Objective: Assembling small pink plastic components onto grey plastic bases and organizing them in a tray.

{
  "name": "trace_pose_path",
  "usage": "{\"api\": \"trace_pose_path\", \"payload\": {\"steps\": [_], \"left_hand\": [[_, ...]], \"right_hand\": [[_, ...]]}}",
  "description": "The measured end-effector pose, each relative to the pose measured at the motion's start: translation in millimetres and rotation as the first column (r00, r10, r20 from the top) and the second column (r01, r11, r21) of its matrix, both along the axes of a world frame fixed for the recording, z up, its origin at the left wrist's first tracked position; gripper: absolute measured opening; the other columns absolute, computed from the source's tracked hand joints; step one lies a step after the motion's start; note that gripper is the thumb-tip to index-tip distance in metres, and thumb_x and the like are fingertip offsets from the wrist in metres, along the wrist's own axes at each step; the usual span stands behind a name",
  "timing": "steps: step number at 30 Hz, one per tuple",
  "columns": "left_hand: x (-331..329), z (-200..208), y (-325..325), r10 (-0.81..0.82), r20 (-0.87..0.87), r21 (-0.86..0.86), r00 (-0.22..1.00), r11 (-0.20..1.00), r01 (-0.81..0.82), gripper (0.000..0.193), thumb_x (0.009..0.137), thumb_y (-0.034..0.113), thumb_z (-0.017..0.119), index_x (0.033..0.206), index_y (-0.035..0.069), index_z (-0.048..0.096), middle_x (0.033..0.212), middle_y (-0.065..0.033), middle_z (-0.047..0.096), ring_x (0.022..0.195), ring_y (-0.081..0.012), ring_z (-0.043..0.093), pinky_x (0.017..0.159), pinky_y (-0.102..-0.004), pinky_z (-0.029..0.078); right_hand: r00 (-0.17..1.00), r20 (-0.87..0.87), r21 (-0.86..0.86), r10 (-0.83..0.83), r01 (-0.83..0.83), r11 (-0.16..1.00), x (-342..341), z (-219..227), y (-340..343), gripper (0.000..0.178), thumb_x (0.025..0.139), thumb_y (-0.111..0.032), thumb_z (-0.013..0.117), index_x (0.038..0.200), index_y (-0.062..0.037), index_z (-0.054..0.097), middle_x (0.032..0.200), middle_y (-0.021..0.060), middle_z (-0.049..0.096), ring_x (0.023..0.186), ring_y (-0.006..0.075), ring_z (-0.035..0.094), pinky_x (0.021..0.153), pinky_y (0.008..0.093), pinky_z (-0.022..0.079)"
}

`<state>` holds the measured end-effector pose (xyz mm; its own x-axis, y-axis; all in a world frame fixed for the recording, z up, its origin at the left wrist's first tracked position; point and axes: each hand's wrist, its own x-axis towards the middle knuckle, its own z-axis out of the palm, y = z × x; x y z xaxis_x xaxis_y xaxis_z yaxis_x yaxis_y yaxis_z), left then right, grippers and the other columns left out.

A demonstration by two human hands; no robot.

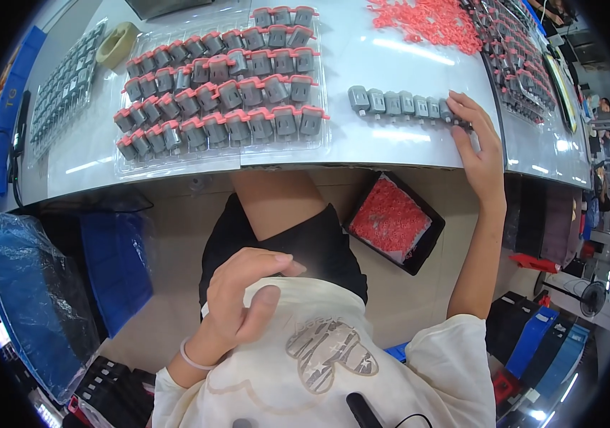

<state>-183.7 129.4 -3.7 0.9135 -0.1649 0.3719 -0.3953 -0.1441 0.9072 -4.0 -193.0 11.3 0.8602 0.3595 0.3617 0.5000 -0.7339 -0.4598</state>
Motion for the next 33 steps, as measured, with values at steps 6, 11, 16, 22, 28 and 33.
{"api": "trace_pose_path", "payload": {"steps": [6,11,16,22,28,33], "left_hand": [[4.1,-0.1,-5.0,-0.057,-0.079,0.026,0.995,0.998,0.059,0.025,0.091,0.004,0.048,0.114,-0.003,0.050,0.090,-0.0182,0.063,0.080,-0.0242,0.064,0.074,-0.0324,0.051],[6.6,1.3,-12.6,-0.040,-0.047,0.117,0.998,0.992,0.045,0.025,0.082,-0.003,0.052,0.107,-0.001,0.056,0.088,-0.0154,0.065,0.079,-0.0244,0.065,0.073,-0.0323,0.051],[6.2,2.0,-18.0,-0.021,-0.055,0.157,0.998,0.987,0.029,0.026,0.076,-0.007,0.054,0.101,0.001,0.060,0.087,-0.0121,0.067,0.078,-0.0242,0.065,0.072,-0.0323,0.051],[9.0,0.5,-22.4,-0.049,0.044,0.249,0.998,0.968,0.037,0.030,0.069,-0.009,0.065,0.097,0.001,0.062,0.086,-0.0103,0.065,0.073,-0.0254,0.063,0.065,-0.0315,0.049],[4.7,0.7,-24.1,-0.042,0.016,0.259,0.999,0.965,0.037,0.027,0.068,-0.012,0.059,0.090,0.003,0.065,0.080,-0.0089,0.066,0.069,-0.0235,0.062,0.063,-0.0310,0.047],[1.6,-3.2,-21.7,-0.089,0.037,0.313,0.995,0.947,0.073,0.030,0.066,-0.006,0.064,0.094,0.003,0.064,0.085,-0.0075,0.064,0.074,-0.0234,0.062,0.067,-0.0314,0.048]], "right_hand": [[1.000,0.001,0.038,0.025,-0.025,0.999,-0.1,-9.9,-4.1,0.018,0.085,0.000,0.054,0.102,0.0005,0.057,0.124,0.0125,0.058,0.121,0.0301,0.049,0.102,0.0368,0.038],[0.996,0.077,-0.084,0.041,-0.035,0.996,-5.8,-3.7,6.1,0.023,0.087,-0.005,0.054,0.109,-0.0009,0.057,0.128,0.0130,0.055,0.124,0.0306,0.047,0.106,0.0403,0.032],[0.976,0.212,-0.238,0.055,-0.003,0.971,-5.9,-8.1,13.0,0.035,0.086,-0.013,0.058,0.121,-0.0089,0.056,0.127,0.0070,0.057,0.122,0.0268,0.049,0.107,0.0433,0.030],[0.978,0.202,-0.279,0.061,-0.002,0.960,-8.2,-6.0,14.5,0.031,0.089,-0.016,0.054,0.118,-0.0052,0.057,0.128,0.0085,0.057,0.124,0.0279,0.048,0.108,0.0432,0.029],[0.982,0.172,-0.321,0.073,-0.014,0.947,-6.4,-1.4,10.8,0.032,0.088,-0.016,0.057,0.118,-0.0057,0.056,0.127,0.0082,0.057,0.123,0.0281,0.049,0.106,0.0432,0.032],[0.984,0.156,-0.346,0.080,-0.021,0.938,-8.7,2.7,12.8,0.034,0.088,-0.019,0.057,0.120,-0.0060,0.055,0.128,0.0082,0.056,0.124,0.0284,0.047,0.107,0.0429,0.030]]}}
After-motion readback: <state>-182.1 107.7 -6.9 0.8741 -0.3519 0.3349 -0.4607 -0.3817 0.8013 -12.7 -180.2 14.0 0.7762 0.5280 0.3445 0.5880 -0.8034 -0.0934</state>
